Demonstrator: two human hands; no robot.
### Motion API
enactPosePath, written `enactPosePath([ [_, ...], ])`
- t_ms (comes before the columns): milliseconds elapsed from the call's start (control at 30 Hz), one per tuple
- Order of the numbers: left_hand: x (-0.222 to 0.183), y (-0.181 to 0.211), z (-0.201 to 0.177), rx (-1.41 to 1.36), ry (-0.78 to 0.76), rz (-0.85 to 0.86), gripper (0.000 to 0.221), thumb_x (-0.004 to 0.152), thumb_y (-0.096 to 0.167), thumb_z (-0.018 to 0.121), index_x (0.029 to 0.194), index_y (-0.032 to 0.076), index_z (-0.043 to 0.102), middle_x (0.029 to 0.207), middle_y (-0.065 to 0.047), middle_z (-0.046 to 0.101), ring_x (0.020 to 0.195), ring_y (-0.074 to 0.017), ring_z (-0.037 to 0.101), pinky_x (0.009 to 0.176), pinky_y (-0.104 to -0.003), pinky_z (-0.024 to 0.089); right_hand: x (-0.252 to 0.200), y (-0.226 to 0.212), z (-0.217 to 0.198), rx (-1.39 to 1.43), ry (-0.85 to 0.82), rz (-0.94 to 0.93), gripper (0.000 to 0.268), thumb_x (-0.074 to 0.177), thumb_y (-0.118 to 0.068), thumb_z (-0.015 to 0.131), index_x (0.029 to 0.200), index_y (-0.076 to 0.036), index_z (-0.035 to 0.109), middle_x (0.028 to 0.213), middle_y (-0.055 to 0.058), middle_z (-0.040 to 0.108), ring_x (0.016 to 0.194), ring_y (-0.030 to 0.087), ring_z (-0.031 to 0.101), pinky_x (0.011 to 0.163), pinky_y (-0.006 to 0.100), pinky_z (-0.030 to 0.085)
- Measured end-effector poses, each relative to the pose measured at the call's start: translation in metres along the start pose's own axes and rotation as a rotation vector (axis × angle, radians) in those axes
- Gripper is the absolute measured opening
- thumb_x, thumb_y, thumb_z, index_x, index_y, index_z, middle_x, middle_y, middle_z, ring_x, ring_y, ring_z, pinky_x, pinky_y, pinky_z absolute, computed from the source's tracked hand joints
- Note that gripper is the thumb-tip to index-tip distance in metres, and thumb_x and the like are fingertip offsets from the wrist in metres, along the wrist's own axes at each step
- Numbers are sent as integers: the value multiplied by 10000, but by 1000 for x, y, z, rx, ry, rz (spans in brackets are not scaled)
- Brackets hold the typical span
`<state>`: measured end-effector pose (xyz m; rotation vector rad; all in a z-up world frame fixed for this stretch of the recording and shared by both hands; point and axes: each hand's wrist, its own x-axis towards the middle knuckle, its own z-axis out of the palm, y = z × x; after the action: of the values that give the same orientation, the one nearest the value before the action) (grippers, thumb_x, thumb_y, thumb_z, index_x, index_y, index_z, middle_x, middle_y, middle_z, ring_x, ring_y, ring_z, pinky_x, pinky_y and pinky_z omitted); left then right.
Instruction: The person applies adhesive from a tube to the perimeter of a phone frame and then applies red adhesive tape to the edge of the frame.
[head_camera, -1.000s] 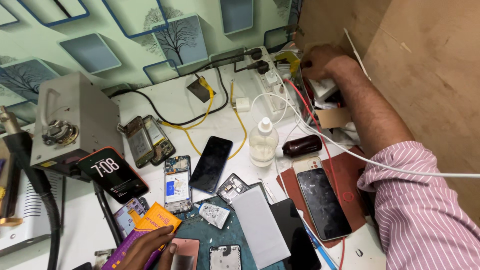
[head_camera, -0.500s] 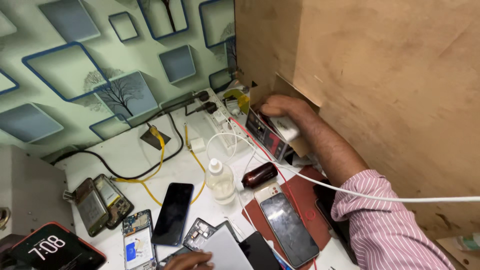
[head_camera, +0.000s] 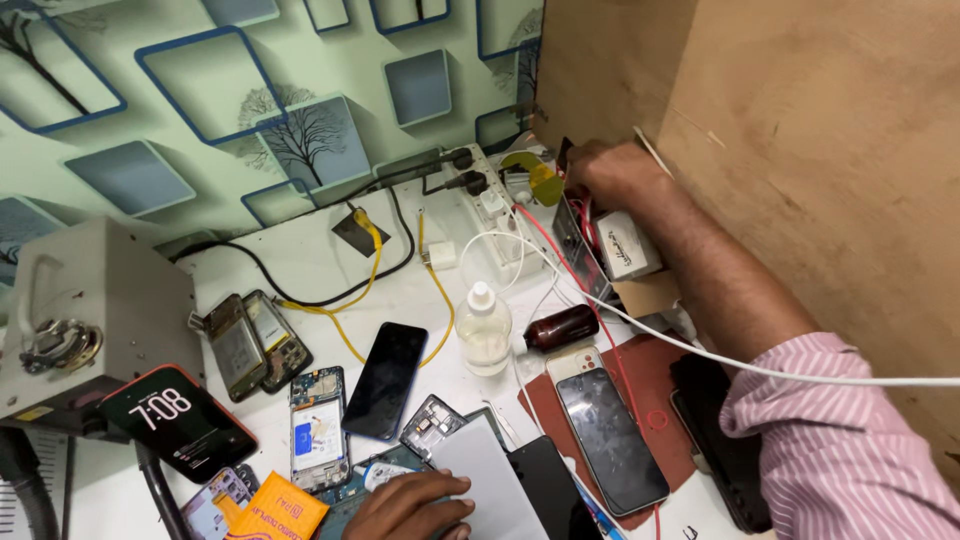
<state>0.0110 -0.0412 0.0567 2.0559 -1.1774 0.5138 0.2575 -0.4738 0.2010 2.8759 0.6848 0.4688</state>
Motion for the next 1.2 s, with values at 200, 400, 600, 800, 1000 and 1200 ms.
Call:
enactPosePath([
  [200,72,43,-59,-75,17,19,253,758,66,831,998,101,757,1146,-67,739,1087,-261,724,911,-400,578,12,-30,-66,-155,-403,108,181,777,-153,761,944,-215,793,967,71,778,958,309,747,785,446,596],
  [400,105,73,-92,-102,10,22,271,791,37,807,1046,83,731,1187,-67,728,1105,-286,703,905,-399,568,9,-35,-78,-133,-607,142,373,751,-64,825,1073,-251,816,1023,43,778,997,268,745,847,416,611],
  [600,82,74,-107,-29,-82,-30,355,745,25,799,1085,110,747,1215,-63,715,1142,-293,667,924,-430,543,-7,-60,-128,-139,-584,290,243,809,-162,842,1045,-216,827,1025,47,776,1007,254,731,858,420,610],
  [800,66,87,-114,-19,-122,-63,362,762,65,812,1114,111,743,1208,-43,723,1121,-271,674,914,-426,549,-32,-55,-155,-255,-230,206,225,886,-119,730,1076,-214,804,1009,70,779,960,292,734,811,445,601],
  [1000,49,109,-120,18,-26,28,323,795,118,821,1105,82,733,1155,-64,726,1081,-286,696,902,-427,550,-82,-26,-153,-702,400,-39,130,840,-117,720,952,-169,760,944,-6,720,956,200,700,810,352,584],
  [1200,31,124,-121,213,182,171,291,814,77,794,1097,82,726,1136,-60,729,1001,-281,707,877,-419,562,-128,-33,-170,-627,476,133,125,867,-127,714,961,-172,781,839,21,675,837,219,677,696,383,547],
])
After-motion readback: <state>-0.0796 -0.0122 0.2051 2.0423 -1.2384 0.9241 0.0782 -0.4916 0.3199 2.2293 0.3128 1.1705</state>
